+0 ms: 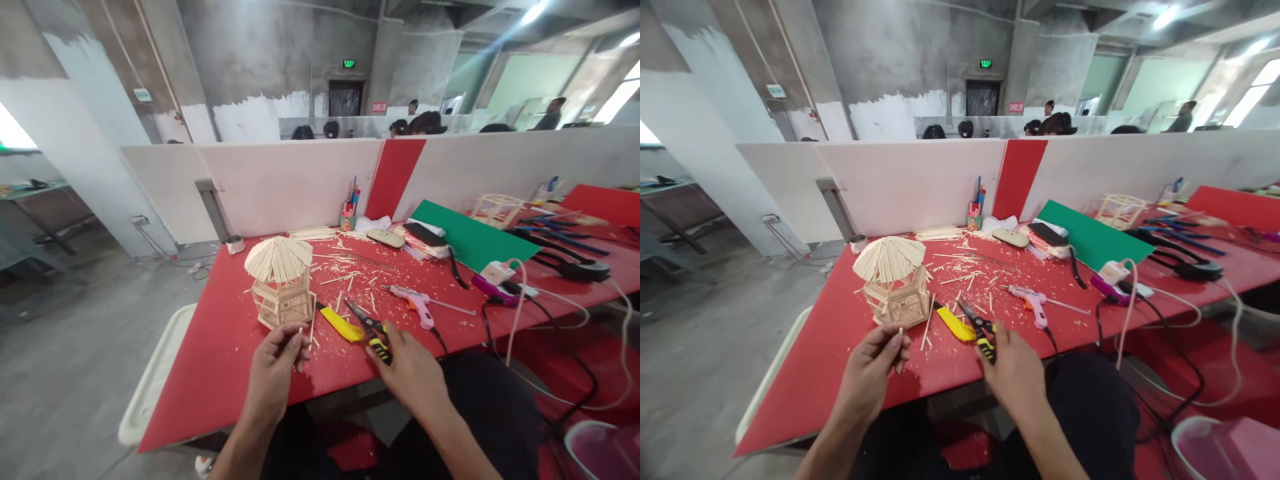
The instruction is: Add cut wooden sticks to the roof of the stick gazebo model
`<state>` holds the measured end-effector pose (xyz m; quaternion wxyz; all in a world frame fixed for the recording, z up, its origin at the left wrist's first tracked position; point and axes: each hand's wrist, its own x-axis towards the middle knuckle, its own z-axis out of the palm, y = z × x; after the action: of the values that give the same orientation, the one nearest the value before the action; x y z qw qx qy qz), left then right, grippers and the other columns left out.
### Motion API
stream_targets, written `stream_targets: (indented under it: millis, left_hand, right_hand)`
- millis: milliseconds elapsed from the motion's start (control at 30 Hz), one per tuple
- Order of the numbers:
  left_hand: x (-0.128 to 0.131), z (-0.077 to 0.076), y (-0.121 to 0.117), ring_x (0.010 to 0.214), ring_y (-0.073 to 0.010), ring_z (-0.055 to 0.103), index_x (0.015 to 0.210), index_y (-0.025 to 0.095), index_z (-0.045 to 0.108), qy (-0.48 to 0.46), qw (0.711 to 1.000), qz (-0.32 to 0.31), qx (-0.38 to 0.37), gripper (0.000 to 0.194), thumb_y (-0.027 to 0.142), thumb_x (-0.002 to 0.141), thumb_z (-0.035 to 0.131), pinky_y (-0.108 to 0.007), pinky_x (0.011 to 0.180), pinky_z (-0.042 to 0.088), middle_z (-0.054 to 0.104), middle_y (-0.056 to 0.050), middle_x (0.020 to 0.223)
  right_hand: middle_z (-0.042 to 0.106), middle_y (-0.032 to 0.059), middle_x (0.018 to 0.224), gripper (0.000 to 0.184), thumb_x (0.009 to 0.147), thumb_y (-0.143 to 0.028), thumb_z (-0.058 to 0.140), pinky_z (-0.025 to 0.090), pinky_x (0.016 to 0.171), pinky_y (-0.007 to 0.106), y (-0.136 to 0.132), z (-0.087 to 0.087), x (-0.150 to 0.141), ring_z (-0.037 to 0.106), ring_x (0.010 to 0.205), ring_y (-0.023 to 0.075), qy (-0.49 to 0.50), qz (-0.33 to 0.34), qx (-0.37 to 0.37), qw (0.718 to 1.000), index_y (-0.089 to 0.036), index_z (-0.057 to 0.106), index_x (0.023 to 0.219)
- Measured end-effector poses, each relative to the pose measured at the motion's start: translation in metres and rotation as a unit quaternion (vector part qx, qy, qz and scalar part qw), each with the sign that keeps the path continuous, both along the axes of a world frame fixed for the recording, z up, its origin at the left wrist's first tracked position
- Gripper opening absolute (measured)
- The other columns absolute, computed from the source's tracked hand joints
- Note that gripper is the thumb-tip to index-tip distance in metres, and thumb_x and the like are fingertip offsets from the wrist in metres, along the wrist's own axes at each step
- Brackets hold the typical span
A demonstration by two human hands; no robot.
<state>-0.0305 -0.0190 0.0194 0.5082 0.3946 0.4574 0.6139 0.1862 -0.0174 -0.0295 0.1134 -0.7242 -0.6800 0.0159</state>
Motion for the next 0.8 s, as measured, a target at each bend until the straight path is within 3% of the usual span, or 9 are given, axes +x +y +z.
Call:
stream_targets:
  millis: [100,200,367,500,567,667,800]
  left_hand:
    - [-0.005,0.012,-0.001,0.049,-0.0109,0.058,0.079,0.018,0.063,-0.049,0.998,0.011,0.035,0.020,0.032,0.069,0.075,-0.017,0.039,0.040,0.068,-0.001,0.072]
    - [-0.010,0.022,0.001,0.051,-0.0083,0.057,0.076,0.016,0.065,-0.101,0.992,0.060,0.050,0.023,0.029,0.064,0.080,-0.014,0.039,0.039,0.067,-0.001,0.069]
    - [-0.022,0.028,0.007,0.046,-0.0057,0.054,0.074,0.015,0.069,-0.199,0.974,0.108,0.003,0.028,0.024,0.053,0.085,-0.013,0.041,0.041,0.066,0.000,0.060]
    - [-0.027,0.029,0.008,0.053,-0.0113,0.062,0.073,0.014,0.070,-0.212,0.970,0.116,0.005,0.029,0.021,0.050,0.086,-0.013,0.036,0.038,0.071,-0.005,0.067]
    - [-0.027,0.029,0.009,0.054,-0.0112,0.062,0.073,0.014,0.070,-0.222,0.969,0.106,0.000,0.029,0.019,0.050,0.086,-0.012,0.036,0.038,0.072,-0.005,0.069]
    - [-0.021,0.028,0.011,0.052,-0.0092,0.061,0.078,0.014,0.071,-0.240,0.966,0.092,-0.010,0.033,0.018,0.049,0.087,-0.012,0.035,0.038,0.073,-0.006,0.074]
    - [-0.015,0.029,0.015,0.051,-0.0078,0.060,0.082,0.015,0.072,-0.273,0.958,0.084,-0.037,0.039,0.019,0.047,0.089,-0.012,0.039,0.042,0.072,-0.004,0.073]
  right_hand:
    - [0.062,0.0166,0.101,0.056,0.090,-0.045,0.046,0.046,0.072,0.036,0.011,-0.008,0.014,0.062,0.092,0.0294,-0.068,-0.047,-0.030,0.996,-0.007,0.046,0.131]
    - [0.060,0.0171,0.105,0.058,0.088,-0.046,0.048,0.045,0.075,0.038,0.018,-0.012,0.015,0.060,0.096,0.0307,-0.104,-0.050,-0.021,0.993,-0.008,0.047,0.131]
    - [0.060,0.0177,0.106,0.061,0.087,-0.049,0.049,0.044,0.076,0.038,0.025,-0.014,0.004,0.058,0.099,0.0309,-0.114,-0.046,-0.015,0.992,-0.008,0.046,0.132]
    - [0.061,0.0191,0.109,0.055,0.083,-0.046,0.057,0.043,0.076,0.042,0.028,-0.014,-0.001,0.057,0.099,0.0336,-0.102,-0.015,0.066,0.992,-0.010,0.055,0.124]
    - [0.063,0.0161,0.109,0.040,0.085,-0.039,0.055,0.043,0.077,0.041,0.026,-0.006,-0.007,0.058,0.097,0.0309,-0.048,0.024,0.164,0.985,-0.014,0.061,0.116]
    - [0.069,0.0080,0.089,0.026,0.093,-0.030,0.046,0.044,0.074,0.032,0.022,0.021,-0.030,0.062,0.081,0.0204,0.101,0.100,0.296,0.944,-0.018,0.068,0.101]
    - [0.063,0.0021,0.067,0.028,0.094,-0.028,0.048,0.042,0.067,0.027,0.018,0.064,-0.077,0.057,0.066,0.0133,0.258,0.230,0.311,0.885,-0.019,0.066,0.074]
